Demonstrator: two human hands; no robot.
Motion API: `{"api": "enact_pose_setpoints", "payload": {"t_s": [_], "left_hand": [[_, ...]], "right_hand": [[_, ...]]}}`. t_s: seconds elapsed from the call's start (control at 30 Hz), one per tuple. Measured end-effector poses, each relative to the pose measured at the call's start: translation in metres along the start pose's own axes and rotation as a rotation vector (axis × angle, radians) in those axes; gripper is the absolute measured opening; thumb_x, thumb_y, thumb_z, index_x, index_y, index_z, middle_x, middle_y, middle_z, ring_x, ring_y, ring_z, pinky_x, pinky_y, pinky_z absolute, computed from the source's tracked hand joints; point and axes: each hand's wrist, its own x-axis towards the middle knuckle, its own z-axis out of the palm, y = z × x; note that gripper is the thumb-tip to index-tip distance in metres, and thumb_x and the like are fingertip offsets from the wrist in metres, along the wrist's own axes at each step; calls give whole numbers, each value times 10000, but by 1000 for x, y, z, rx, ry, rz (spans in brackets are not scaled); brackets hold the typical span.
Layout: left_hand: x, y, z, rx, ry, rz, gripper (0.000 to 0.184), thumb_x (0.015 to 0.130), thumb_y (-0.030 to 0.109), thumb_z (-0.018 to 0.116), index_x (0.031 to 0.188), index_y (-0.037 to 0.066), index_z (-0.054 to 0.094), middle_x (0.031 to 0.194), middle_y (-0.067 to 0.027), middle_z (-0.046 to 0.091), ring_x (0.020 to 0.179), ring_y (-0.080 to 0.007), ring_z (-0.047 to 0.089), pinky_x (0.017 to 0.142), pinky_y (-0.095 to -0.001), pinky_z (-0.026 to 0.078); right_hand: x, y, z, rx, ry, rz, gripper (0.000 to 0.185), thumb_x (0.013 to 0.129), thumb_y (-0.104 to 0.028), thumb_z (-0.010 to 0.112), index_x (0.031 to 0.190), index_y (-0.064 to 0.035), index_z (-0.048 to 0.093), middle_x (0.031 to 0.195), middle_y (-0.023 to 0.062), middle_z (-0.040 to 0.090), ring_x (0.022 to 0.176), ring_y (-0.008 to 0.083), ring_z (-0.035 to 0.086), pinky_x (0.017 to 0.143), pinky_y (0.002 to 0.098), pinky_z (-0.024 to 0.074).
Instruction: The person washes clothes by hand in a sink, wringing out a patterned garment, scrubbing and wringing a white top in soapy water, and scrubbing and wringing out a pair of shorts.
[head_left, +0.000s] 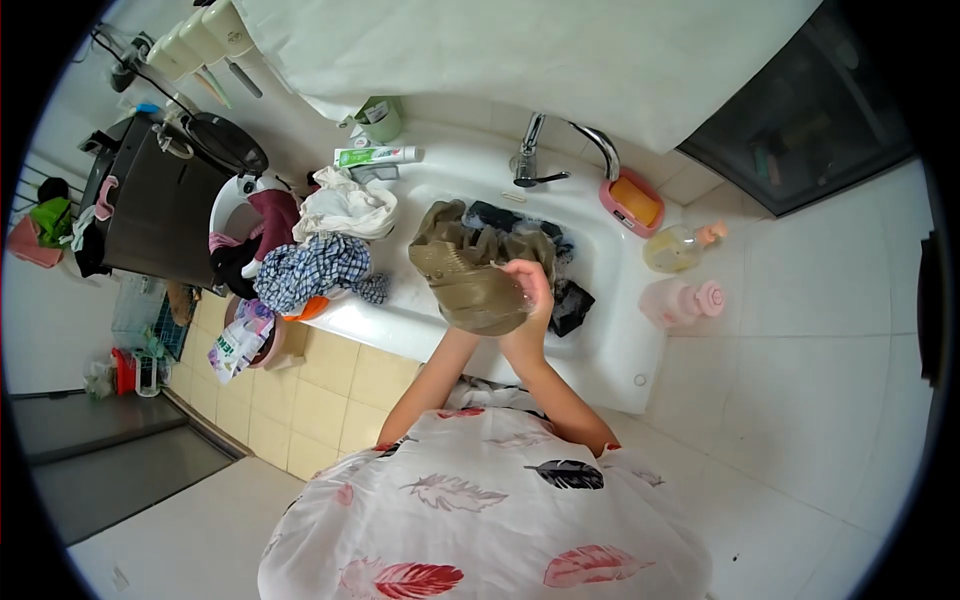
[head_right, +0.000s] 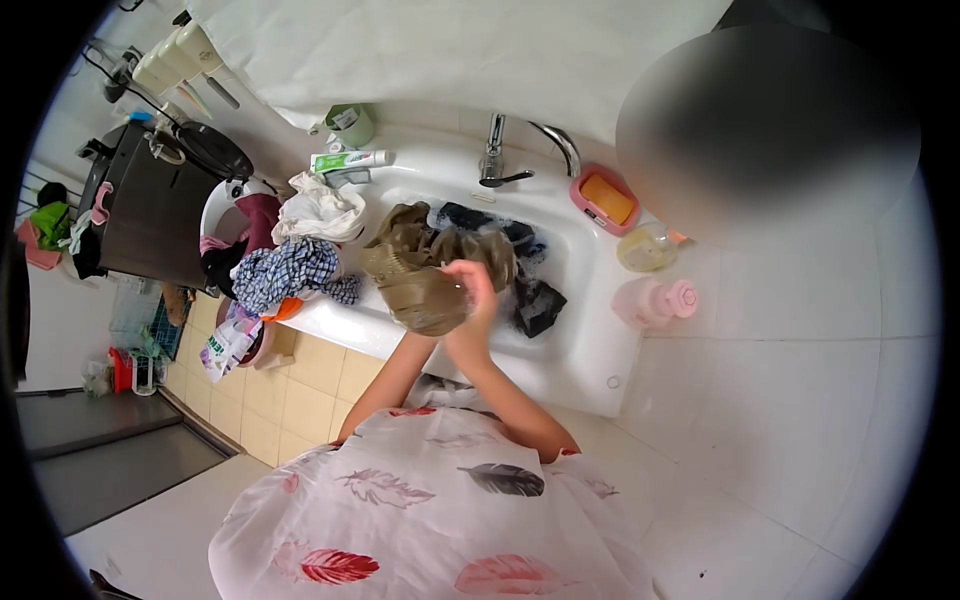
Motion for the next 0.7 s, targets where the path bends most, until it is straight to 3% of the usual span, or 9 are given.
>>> {"api": "enact_pose_setpoints", "payload": {"t_s": [0.07, 0.17, 0.23, 0.33, 0.4, 0.43, 0.5, 0.57, 0.7], "left_hand": [[4, -33, -13, -738, 40, -86, 400, 834, 304, 418, 1149, 57, 412, 1128, -101, 470, 1003, -225, 475, 883, -358, 387], [23, 29, 10, -1133, 144, -169, 428, 786, 311, 450, 1132, 61, 433, 1101, -109, 490, 988, -251, 487, 876, -386, 392], [33, 33, 8, -1014, 310, -226, 389, 797, 318, 428, 1082, 56, 467, 1091, -109, 501, 986, -260, 487, 863, -400, 401], [44, 42, -5, -988, 396, -268, 393, 713, 230, 451, 1059, 44, 472, 1053, -115, 514, 963, -272, 493, 860, -412, 398], [48, 41, -18, -817, 534, -381, 417, 633, 153, 426, 1028, 25, 468, 999, -121, 520, 923, -279, 499, 846, -405, 405], [49, 39, -21, -810, 532, -390, 417, 633, 153, 426, 1028, 25, 468, 999, -121, 520, 923, -279, 499, 846, -405, 405], [49, 44, -20, -641, 588, -394, 399, 616, 129, 437, 993, 4, 468, 955, -127, 516, 879, -281, 500, 826, -394, 414], [50, 49, -16, -644, 574, -373, 388, 599, 110, 434, 966, -9, 472, 929, -131, 520, 856, -280, 502, 809, -383, 419], [45, 50, -11, -594, 547, -443, 375, 589, 95, 430, 945, -11, 478, 925, -131, 517, 848, -279, 501, 804, -376, 418]], "right_hand": [[-2, 17, -12, 240, 91, 263, 188, 783, -42, 492, 970, -49, 475, 959, 47, 520, 890, 128, 501, 770, 262, 412], [8, 13, -26, 667, 279, 574, 192, 846, -120, 420, 1021, -65, 477, 1012, 44, 515, 920, 160, 501, 796, 304, 424], [8, 32, -45, 791, 319, 616, 249, 875, -189, 366, 1070, -75, 473, 1046, 49, 509, 984, 189, 480, 832, 326, 417], [6, 29, -61, 894, 349, 603, 301, 804, -79, 489, 1097, -92, 422, 1050, 73, 482, 979, 177, 474, 841, 316, 401], [2, 26, -66, 42, 170, 251, 599, 733, -82, 590, 1241, -76, 273, 1152, 113, 418, 1062, 208, 423, 908, 342, 339], [-1, 26, -71, 45, 179, 254, 599, 733, -82, 590, 1241, -76, 273, 1152, 113, 418, 1062, 208, 423, 908, 342, 339], [-7, 24, -80, -390, -130, 47, 885, 655, -140, 674, 1312, -41, 89, 1273, 124, 294, 1155, 235, 328, 971, 319, 240], [-12, 30, -76, -302, -81, 100, 911, 611, -114, 698, 1312, -28, 122, 1271, 145, 316, 1184, 246, 297, 989, 346, 205], [0, 49, -63, -281, 218, 58, 598, 702, -128, 635, 1213, -1, 352, 1187, 115, 426, 1091, 207, 403, 927, 299, 297]]}}
